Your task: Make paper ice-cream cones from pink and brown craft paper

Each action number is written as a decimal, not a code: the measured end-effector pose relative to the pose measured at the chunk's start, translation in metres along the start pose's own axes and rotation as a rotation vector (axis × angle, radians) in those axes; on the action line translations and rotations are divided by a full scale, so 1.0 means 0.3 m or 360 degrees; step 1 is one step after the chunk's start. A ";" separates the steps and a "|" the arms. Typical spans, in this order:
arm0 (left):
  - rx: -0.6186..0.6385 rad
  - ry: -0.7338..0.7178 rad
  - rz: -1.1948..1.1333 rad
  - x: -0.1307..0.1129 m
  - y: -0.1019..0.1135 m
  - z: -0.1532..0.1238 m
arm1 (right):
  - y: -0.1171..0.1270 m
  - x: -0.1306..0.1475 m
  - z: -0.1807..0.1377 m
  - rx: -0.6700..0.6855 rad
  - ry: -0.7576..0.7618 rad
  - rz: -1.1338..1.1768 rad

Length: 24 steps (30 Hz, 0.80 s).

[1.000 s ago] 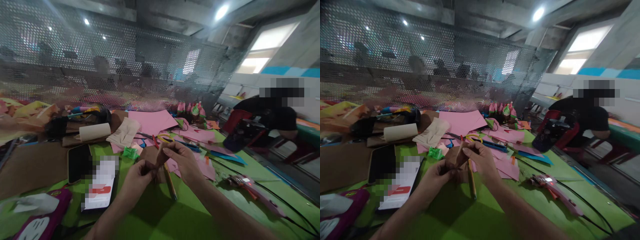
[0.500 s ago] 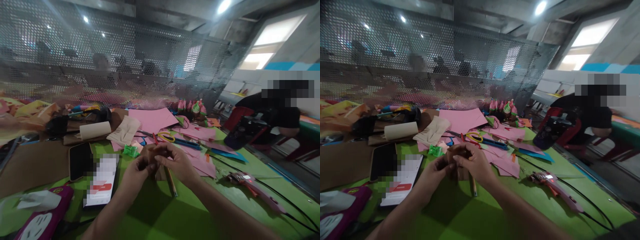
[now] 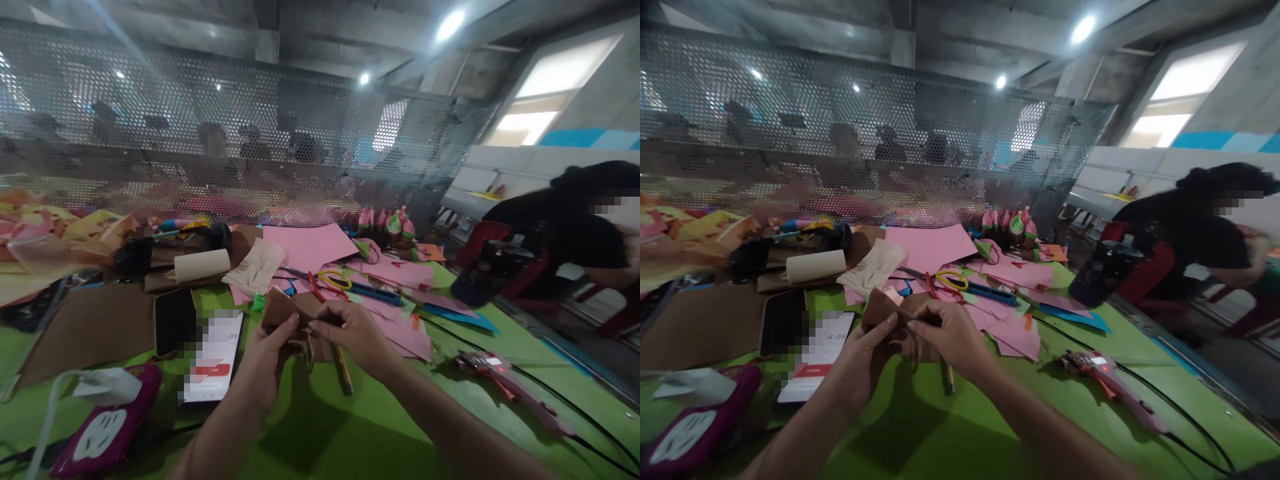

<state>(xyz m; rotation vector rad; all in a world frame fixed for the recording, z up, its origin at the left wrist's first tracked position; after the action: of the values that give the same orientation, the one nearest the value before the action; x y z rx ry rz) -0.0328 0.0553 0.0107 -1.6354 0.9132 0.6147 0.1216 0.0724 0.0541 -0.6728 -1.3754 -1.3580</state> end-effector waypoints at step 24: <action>-0.0102 -0.0693 0.1467 0.079 0.116 -0.285 | 0.084 -0.084 -0.296 -0.0055 -0.0322 0.0111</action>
<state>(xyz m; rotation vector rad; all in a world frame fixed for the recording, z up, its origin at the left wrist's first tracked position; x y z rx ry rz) -0.0537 -0.0361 -0.0058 -0.9887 1.2968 1.5654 0.1768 0.0006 0.0237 -0.8931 -1.4759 -1.2883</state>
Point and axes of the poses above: each hand's wrist, its own z-axis towards the middle knuckle, its own y-axis out of the back of the hand, x = y × z, the point moved 1 cm from there along z, towards the middle knuckle, and after that the axes turned 8 degrees about z, right-handed, at the moved point
